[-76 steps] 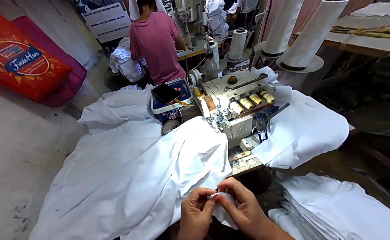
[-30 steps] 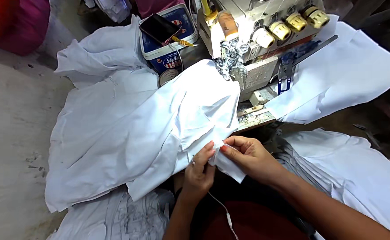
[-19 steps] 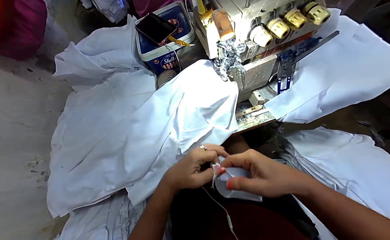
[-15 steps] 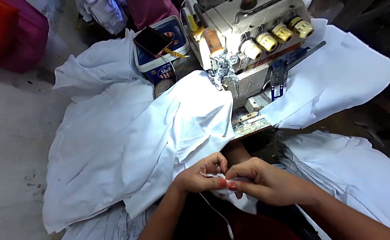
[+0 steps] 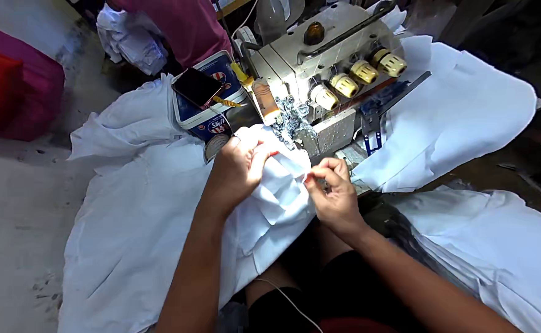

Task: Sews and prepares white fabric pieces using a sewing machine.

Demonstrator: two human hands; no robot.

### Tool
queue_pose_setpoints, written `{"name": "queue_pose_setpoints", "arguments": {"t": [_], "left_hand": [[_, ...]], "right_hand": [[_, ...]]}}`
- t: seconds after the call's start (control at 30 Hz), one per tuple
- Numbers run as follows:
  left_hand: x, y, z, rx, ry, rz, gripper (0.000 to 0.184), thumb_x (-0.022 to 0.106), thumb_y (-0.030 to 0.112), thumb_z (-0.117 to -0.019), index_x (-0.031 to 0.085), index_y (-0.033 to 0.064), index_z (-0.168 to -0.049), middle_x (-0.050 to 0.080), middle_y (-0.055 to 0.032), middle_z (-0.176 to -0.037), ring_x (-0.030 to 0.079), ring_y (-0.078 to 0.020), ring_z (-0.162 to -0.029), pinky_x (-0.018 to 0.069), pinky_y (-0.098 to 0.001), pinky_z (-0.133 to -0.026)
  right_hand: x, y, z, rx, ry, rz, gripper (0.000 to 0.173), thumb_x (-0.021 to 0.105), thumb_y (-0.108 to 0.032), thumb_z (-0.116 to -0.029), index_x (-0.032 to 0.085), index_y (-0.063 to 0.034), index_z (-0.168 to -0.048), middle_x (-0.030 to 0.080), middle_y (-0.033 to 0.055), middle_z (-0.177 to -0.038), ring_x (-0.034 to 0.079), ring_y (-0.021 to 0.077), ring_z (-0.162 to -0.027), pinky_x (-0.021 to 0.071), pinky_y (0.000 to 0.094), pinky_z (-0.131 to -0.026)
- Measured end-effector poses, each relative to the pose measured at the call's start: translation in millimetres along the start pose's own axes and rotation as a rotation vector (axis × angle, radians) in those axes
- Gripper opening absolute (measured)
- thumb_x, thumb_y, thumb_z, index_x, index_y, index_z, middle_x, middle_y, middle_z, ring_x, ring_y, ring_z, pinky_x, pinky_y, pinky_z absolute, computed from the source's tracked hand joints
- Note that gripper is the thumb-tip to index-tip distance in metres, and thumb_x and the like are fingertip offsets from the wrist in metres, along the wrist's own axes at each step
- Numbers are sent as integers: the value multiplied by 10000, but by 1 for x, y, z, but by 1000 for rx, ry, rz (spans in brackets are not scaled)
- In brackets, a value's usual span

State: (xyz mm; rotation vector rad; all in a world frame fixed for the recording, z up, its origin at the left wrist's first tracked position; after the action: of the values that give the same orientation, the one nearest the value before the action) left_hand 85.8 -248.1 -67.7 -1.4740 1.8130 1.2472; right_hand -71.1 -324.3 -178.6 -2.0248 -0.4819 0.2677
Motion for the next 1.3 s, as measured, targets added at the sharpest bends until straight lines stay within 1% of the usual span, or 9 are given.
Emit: {"name": "queue_pose_setpoints", "arguments": {"t": [0.07,0.2,0.37,0.47,0.53,0.63,1.0,1.17,1.3], "left_hand": [[16,-14,-11,-34,60,106,168,569,71,-1009,696,-39,-1001,681,-146,-990,656,-150,-847,540,-270,-798],[34,-31,-11,-163,-42,300,133,525,116,-1051,616,19,-1054,633,-32,-776,559,-16,-548,486,-158,-517],[31,-23,-7,-131,-115,203,158,534,117,-1039,653,25,-990,689,-82,-1060,620,-25,-738,510,-172,-679],[36,-20,-9,-123,-89,90,147,582,64,-986,686,-14,-917,673,-167,-1081,652,-222,-974,522,-355,-861],[42,-17,-15,-232,-35,63,112,639,58,-953,673,-45,-923,636,-167,-940,627,-256,-874,511,-398,-789],[50,-16,-26,-449,41,81,213,646,59,-943,544,-34,-1105,558,-73,-770,546,-150,-675,472,-318,-645],[57,-29,-37,-504,151,121,300,632,13,-890,476,-13,-1145,546,-38,-780,555,-104,-713,467,-283,-681],[57,-33,-41,-504,155,32,315,637,57,-918,505,-39,-1187,636,-136,-894,646,-221,-871,514,-390,-802],[35,-13,-16,-356,211,-207,381,625,148,-1001,550,-66,-1307,593,-278,-1273,637,-399,-1116,531,-513,-925]], "right_hand": [[6,9,-10,86,39,-75,86,691,-77,-915,721,3,-924,528,34,-1053,543,-17,-961,481,97,-825],[7,10,-10,110,-1,-150,61,672,-10,-902,724,20,-914,597,4,-927,589,-37,-862,510,90,-771],[4,7,-1,161,-20,-106,82,647,-17,-913,708,29,-884,661,-9,-831,564,-87,-698,485,70,-663],[5,7,0,221,-13,-92,34,656,-31,-920,667,-2,-905,638,-56,-730,547,-95,-614,473,73,-602],[6,4,-2,238,-3,-94,65,651,-27,-926,599,-32,-965,607,-84,-700,538,-92,-596,462,79,-589],[6,0,-10,180,38,-73,138,650,-23,-925,558,-37,-1028,585,-107,-682,520,-101,-588,446,78,-581],[1,4,-26,35,-63,122,187,629,-87,-972,740,32,-1063,708,8,-804,530,-107,-635,441,63,-616],[1,0,-39,80,-136,210,193,614,-109,-989,751,-7,-1078,676,-17,-747,478,-82,-575,410,102,-560],[0,1,-42,69,-144,191,185,619,-99,-978,758,-11,-1064,654,-33,-720,458,-92,-569,397,91,-553]]}}
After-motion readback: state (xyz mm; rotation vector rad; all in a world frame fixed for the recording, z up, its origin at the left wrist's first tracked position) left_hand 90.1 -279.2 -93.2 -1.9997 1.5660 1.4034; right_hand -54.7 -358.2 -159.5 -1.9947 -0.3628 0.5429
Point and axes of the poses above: each hand's wrist, its own z-axis away from the middle knuckle, its own x-axis out of the palm, y = z × x, the point moved 3 cm from there along -z, towards the middle knuckle
